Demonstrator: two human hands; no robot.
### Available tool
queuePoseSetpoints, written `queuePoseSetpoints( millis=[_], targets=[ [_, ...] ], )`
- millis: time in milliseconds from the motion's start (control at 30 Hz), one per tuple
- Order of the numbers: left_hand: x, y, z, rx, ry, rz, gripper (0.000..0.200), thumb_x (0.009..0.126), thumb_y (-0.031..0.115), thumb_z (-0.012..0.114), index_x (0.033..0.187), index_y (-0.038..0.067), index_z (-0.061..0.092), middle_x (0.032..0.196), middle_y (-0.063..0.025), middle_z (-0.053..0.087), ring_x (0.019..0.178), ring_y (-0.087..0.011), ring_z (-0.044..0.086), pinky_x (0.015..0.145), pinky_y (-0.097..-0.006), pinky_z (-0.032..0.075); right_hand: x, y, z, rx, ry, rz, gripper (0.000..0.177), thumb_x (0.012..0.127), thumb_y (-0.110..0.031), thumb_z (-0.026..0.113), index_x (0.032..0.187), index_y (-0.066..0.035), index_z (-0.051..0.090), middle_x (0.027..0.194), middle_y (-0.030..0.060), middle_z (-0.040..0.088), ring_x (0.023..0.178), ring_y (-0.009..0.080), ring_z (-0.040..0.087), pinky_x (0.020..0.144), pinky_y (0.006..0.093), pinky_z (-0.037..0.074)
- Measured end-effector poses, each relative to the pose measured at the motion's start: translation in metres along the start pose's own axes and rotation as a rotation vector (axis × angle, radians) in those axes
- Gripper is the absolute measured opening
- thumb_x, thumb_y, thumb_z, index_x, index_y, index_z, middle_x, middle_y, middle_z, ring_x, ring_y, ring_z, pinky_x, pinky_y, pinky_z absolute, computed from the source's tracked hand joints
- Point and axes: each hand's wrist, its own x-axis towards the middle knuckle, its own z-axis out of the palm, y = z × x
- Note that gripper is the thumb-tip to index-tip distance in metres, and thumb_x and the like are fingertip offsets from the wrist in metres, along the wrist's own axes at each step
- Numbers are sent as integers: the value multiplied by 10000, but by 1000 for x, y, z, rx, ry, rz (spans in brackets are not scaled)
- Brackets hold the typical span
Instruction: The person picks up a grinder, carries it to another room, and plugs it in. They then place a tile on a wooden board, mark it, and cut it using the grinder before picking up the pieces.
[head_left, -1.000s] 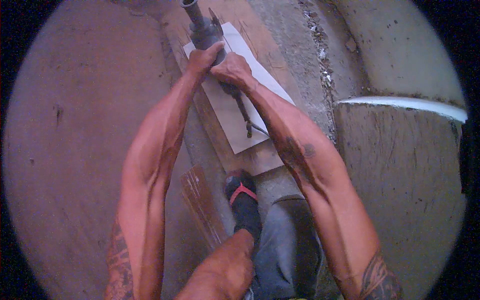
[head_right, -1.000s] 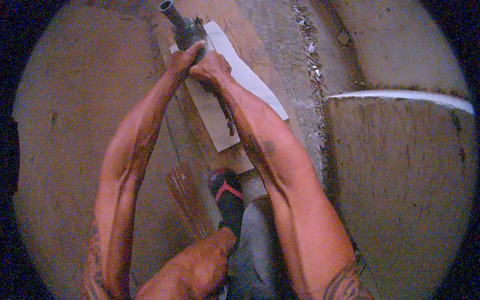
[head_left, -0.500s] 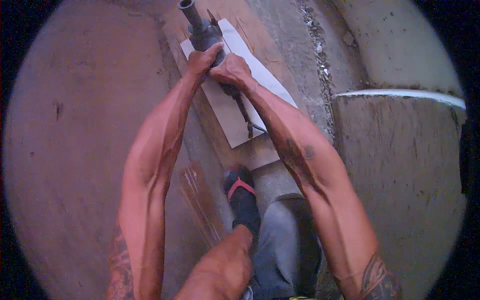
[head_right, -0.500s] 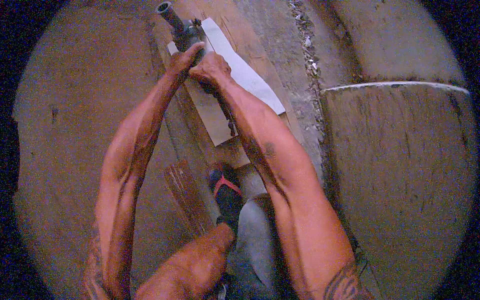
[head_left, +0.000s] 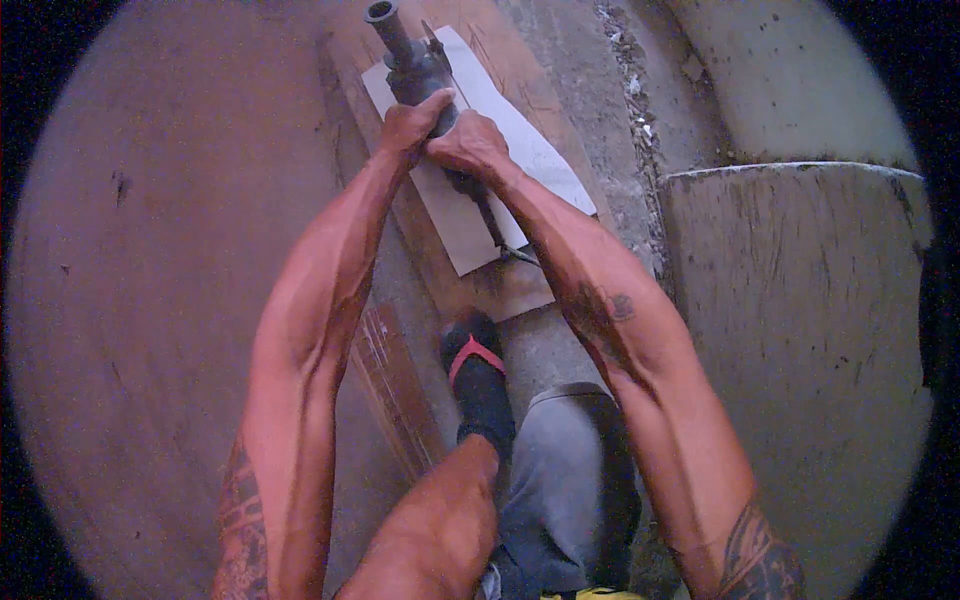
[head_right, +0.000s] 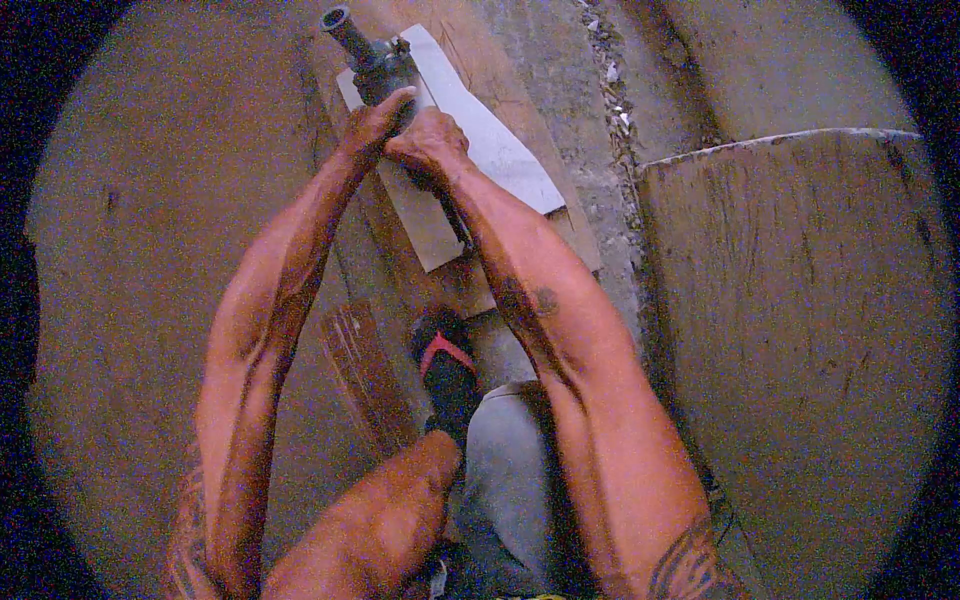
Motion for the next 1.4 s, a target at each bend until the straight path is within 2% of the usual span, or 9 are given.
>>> queuePoseSetpoints(
  millis=[167,267,567,667,767,867,1067,1400],
  targets=[
    [-2,-12,8,-28,-7,-9,561,730,415,800,984,-73,691,926,-113,699,809,-176,669,715,-329,521,-4,14,3,-14,7,-32,492,658,-330,690,889,104,672,891,249,695,862,360,701,734,412,538],
    [-5,-26,12,-25,14,58,611,782,588,706,879,-16,710,831,-96,688,759,-213,637,699,-365,504,-8,21,7,-7,8,-26,495,655,-330,698,882,109,671,872,245,696,836,351,706,716,405,543],
    [-20,-23,12,48,17,45,620,781,602,692,893,-8,709,842,-104,698,768,-215,648,701,-366,503,-13,25,11,-28,1,-9,461,665,-301,685,871,111,672,847,238,696,804,341,711,685,407,548],
    [-19,-21,11,-41,4,-35,533,732,390,809,993,-58,688,924,-110,693,812,-180,664,711,-332,524,-19,23,9,-26,-8,14,455,665,-298,685,870,108,672,845,240,696,803,342,711,694,407,547],
    [-26,-21,12,-20,-6,-29,528,736,389,810,1003,-51,690,930,-105,693,812,-175,661,712,-329,521,-27,22,6,-27,-18,8,441,667,-290,679,864,104,673,842,244,693,806,355,708,709,415,544],
    [-28,-37,18,-49,-33,33,569,819,570,674,884,6,713,803,-84,680,722,-193,632,673,-354,491,-36,26,4,5,-39,-28,439,663,-292,682,858,101,674,852,253,691,822,368,704,728,423,542],
    [-40,-30,18,83,-33,39,604,816,597,662,867,-3,707,800,-80,679,723,-207,631,683,-373,490,-42,28,3,-37,-29,24,477,658,-302,678,903,107,665,882,269,689,852,375,703,747,426,546],
    [-56,-33,23,32,-12,53,618,784,622,676,834,7,711,802,-100,685,740,-213,639,697,-387,493,-50,39,8,-24,4,13,474,668,-286,659,928,109,662,920,284,684,914,394,688,786,435,537]
  ],
)
